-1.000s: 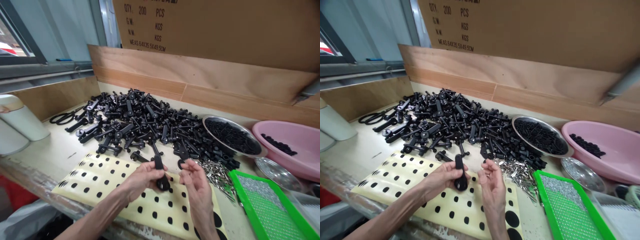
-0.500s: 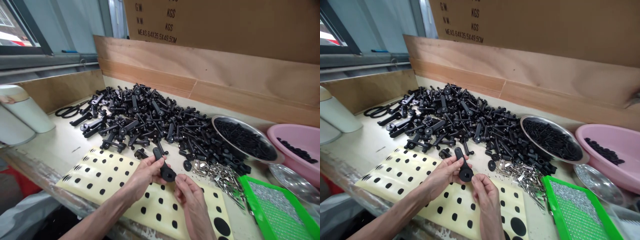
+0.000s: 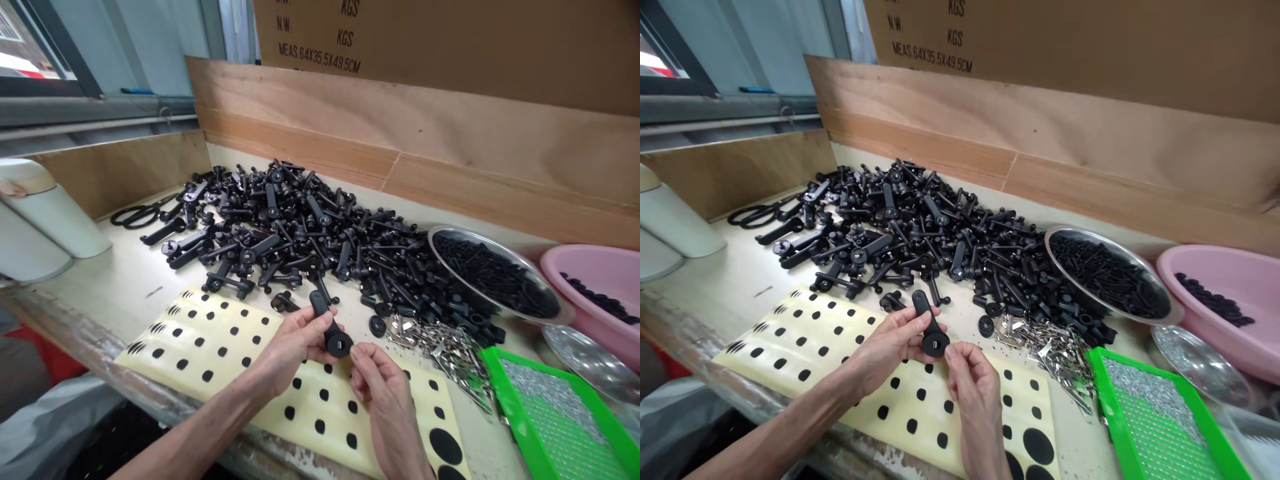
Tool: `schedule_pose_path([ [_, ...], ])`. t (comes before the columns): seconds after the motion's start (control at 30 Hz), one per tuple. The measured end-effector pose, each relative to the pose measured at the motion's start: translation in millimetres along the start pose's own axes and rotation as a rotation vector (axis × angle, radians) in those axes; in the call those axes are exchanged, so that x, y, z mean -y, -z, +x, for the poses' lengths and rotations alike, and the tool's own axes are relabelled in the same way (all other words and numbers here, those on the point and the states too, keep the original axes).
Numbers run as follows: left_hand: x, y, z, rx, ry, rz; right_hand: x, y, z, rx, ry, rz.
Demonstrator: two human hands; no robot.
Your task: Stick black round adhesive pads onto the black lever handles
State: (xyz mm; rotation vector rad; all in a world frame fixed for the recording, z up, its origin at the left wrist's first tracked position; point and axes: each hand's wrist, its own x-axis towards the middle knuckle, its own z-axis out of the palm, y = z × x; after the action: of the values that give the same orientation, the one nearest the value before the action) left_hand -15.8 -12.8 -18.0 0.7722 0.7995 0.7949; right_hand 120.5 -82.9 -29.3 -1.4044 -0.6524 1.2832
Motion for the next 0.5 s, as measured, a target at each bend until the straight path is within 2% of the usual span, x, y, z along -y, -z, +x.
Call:
schedule_pose_path([
  [0.5, -1.3, -1.2, 0.3, -0.011, -0.004, 0.034, -4.8, 0.9, 1.7, -0.02, -0.014, 0.019],
])
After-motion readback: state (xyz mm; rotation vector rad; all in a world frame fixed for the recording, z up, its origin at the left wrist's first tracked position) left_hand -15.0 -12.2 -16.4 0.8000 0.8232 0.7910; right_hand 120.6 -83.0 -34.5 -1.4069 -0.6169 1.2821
